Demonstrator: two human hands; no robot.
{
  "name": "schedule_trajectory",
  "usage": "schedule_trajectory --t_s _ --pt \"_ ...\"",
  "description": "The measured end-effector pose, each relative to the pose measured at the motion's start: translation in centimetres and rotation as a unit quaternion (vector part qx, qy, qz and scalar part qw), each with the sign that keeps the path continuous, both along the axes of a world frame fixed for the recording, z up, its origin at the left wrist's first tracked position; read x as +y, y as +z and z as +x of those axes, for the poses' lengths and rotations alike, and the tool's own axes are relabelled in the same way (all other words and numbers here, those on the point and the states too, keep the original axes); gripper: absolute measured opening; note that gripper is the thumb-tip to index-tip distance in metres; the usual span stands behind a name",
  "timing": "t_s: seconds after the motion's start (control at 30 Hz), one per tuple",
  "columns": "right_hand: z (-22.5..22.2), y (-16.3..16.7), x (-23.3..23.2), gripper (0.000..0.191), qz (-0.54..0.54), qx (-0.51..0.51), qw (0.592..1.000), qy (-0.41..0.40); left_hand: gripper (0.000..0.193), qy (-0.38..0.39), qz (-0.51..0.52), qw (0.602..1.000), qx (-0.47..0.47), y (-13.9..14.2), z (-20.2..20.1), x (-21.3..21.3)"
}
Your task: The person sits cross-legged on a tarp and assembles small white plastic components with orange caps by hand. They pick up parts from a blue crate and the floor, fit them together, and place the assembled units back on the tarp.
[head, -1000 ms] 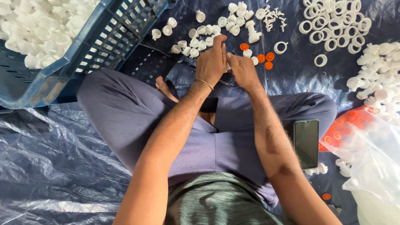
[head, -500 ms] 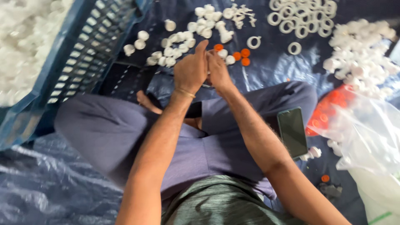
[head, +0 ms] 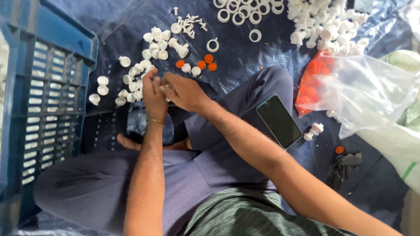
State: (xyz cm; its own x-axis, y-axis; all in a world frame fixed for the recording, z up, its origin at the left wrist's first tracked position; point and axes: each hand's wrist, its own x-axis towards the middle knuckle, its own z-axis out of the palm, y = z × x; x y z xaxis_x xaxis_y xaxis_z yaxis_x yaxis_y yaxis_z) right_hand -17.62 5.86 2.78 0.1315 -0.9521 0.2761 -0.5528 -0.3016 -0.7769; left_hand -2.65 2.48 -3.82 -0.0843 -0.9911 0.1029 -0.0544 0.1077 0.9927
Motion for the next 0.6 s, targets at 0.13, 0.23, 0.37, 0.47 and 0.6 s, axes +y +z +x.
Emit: schedule_trajectory --t_s 0.13,0.23,0.37,0.47,0.6 --pt "-0.2 1.4 0.1 0.026 0.003 -0.014 1.0 -0.013 0.034 -0.036 0.134 0.976 0.167 1.4 -0.9 0.4" --pt "0.1 0.7 -0.2 0.023 0.047 -0.109 0.992 -0.043 0.03 0.034 -0.091 0.978 -0.183 4.4 -1.1 0.6" --pt "0.9 -1.6 -0.2 0.023 0.128 -0.208 0.968 -0.065 0.031 0.045 -0.029 0.937 -0.346 7.3 -1.3 1.1" --pt "1.3 -3.3 -0.5 0.023 0.177 -0.25 0.951 -0.047 0.029 0.05 -0.076 0.931 -0.353 7.5 -1.1 1.1" --pt "-1.5 -4.2 -2.2 0.025 0.227 -0.16 0.957 -0.087 0.036 0.071 -0.123 0.966 -0.214 5.7 -0.7 0.9"
